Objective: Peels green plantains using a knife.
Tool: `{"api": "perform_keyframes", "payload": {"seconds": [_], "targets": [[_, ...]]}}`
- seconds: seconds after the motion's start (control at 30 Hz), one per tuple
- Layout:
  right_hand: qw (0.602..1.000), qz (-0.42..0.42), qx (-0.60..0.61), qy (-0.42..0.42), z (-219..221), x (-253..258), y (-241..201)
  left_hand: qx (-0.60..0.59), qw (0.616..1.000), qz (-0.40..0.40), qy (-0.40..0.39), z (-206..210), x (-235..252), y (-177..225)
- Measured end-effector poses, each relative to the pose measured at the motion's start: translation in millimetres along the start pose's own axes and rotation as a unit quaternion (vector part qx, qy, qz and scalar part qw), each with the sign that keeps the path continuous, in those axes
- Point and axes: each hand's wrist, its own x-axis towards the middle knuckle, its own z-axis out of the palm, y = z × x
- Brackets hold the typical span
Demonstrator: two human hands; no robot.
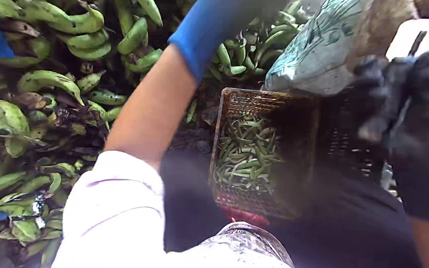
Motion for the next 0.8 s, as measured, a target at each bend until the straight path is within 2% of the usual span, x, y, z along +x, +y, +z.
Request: {"api": "perform_keyframes", "payload": {"seconds": [0.07,0.1,0.17,0.2,0.27,0.37,0.47,0.57,0.63,0.67,0.73,0.77,0.8], "targets": [[0.997,0.071,-0.015,0.025,10,-32,13,-0.076,0.978,-0.134,-0.139,-2,-20,-70],[0.993,0.095,-0.044,0.062,21,-41,17,-0.065,0.960,-0.220,-0.161,5,-43,-108],[0.991,0.101,-0.069,0.061,23,-47,29,0.006,0.926,-0.340,-0.165,34,-94,-182],[0.991,0.097,-0.071,0.054,19,-45,35,0.054,0.913,-0.371,-0.163,53,-115,-213],[0.982,0.101,-0.124,0.101,30,-30,42,0.167,0.881,-0.412,-0.162,85,-132,-253],[0.971,0.147,-0.152,0.109,16,-15,46,0.286,0.853,-0.385,-0.205,113,-117,-288],[0.946,0.213,-0.191,0.151,23,-6,48,0.301,0.842,-0.374,-0.246,123,-95,-304],[0.932,0.212,-0.215,0.198,55,0,52,0.258,0.851,-0.404,-0.216,118,-82,-309],[0.935,0.212,-0.207,0.197,57,2,49,0.208,0.872,-0.405,-0.180,107,-93,-301],[0.938,0.210,-0.201,0.190,52,2,46,0.153,0.896,-0.394,-0.134,94,-104,-292],[0.937,0.182,-0.224,0.196,55,-2,41,-0.002,0.946,-0.325,0.016,63,-135,-258],[0.941,0.161,-0.220,0.202,59,-5,39,-0.099,0.949,-0.283,0.097,47,-157,-233],[0.945,0.138,-0.211,0.211,62,-9,38,-0.186,0.937,-0.257,0.149,32,-184,-202]]}}
